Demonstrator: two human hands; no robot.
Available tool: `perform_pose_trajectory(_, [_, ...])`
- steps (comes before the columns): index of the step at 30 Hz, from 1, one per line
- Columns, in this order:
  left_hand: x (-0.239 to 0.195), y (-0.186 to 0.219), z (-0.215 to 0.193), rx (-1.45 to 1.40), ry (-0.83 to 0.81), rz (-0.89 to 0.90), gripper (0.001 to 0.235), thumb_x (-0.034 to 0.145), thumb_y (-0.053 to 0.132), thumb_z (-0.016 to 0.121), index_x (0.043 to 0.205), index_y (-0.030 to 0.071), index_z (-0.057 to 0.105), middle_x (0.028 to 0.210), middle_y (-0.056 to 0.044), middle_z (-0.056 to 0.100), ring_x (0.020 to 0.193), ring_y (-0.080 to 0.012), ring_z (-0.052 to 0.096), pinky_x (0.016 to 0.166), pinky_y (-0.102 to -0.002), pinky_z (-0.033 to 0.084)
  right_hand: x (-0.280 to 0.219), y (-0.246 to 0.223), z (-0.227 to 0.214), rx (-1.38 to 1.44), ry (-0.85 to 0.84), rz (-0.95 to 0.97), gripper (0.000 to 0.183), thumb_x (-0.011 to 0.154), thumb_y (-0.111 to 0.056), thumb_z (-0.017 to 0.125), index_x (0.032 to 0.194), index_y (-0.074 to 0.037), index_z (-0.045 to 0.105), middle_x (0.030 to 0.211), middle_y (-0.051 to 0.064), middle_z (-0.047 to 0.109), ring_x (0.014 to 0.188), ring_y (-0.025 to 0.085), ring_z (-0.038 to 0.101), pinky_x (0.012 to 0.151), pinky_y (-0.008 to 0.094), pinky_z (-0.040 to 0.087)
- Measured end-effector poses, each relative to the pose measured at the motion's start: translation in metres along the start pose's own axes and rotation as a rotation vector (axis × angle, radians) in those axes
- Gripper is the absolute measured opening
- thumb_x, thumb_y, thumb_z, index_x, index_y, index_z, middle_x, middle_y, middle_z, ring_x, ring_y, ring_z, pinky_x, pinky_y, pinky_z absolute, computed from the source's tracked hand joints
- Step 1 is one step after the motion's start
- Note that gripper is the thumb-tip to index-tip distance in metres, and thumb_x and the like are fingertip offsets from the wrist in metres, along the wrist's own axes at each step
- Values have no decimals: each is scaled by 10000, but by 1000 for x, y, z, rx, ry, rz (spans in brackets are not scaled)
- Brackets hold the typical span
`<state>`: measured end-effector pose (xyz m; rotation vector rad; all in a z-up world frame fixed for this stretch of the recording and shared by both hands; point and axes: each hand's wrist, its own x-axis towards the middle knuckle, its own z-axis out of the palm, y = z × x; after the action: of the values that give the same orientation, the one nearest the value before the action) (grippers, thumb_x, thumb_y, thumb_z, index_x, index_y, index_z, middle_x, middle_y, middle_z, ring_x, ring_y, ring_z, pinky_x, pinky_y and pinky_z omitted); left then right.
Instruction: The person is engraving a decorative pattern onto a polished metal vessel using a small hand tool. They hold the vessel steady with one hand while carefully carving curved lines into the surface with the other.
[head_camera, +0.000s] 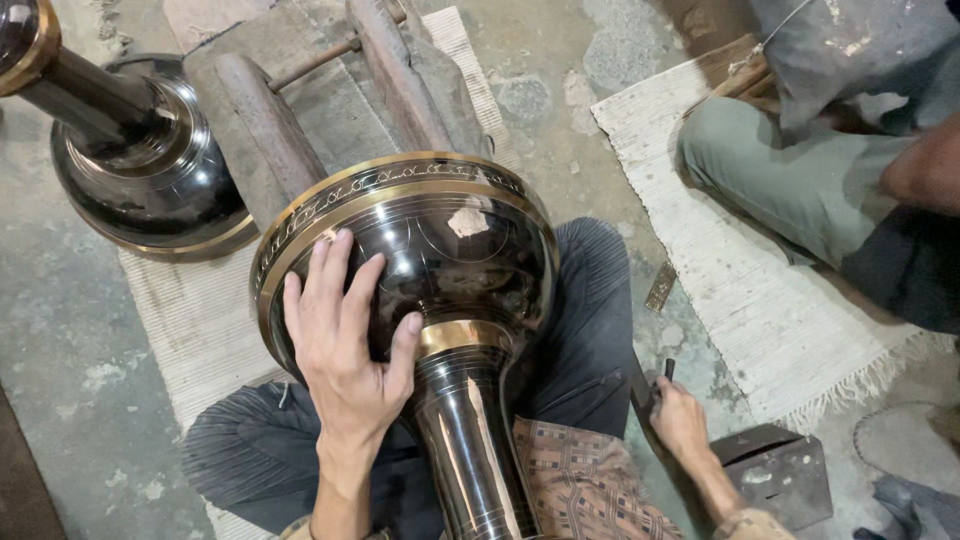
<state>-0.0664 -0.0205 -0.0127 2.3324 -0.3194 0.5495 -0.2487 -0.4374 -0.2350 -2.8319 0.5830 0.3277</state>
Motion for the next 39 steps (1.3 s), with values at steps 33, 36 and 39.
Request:
perform_pose_trajectory(33, [-77, 50, -11, -745, -85, 61, 493, 1024, 427, 539, 895, 16, 779, 906, -94, 807, 1018, -304, 807, 1085, -507, 532, 16, -78, -76, 122, -154, -765, 318, 849, -261, 716, 1116, -93, 684, 1026, 74, 653, 916, 282, 663, 763, 372, 531])
perform_pose_trajectory(36, [-80, 51, -13, -714, -111, 2, 477, 991, 433, 548, 895, 32, 789, 912, -81, 814, 1043, -296, 801, 1100, -525, 507, 15, -71, -70, 364, -58, -722, 212, 911, -183, 634, 1076, -52, 660, 950, 94, 686, 831, 275, 695, 715, 339, 549])
perform_pose_trajectory(39, [-78, 47, -13, -719, -282, 61, 522, 1007, 475, 464, 941, 78, 796, 981, -51, 810, 1169, -302, 750, 1197, -601, 344, 24, -74, -73, 924, -185, -318, 187, 972, -145, 528, 1073, -23, 626, 874, 120, 703, 730, 247, 675, 645, 350, 555])
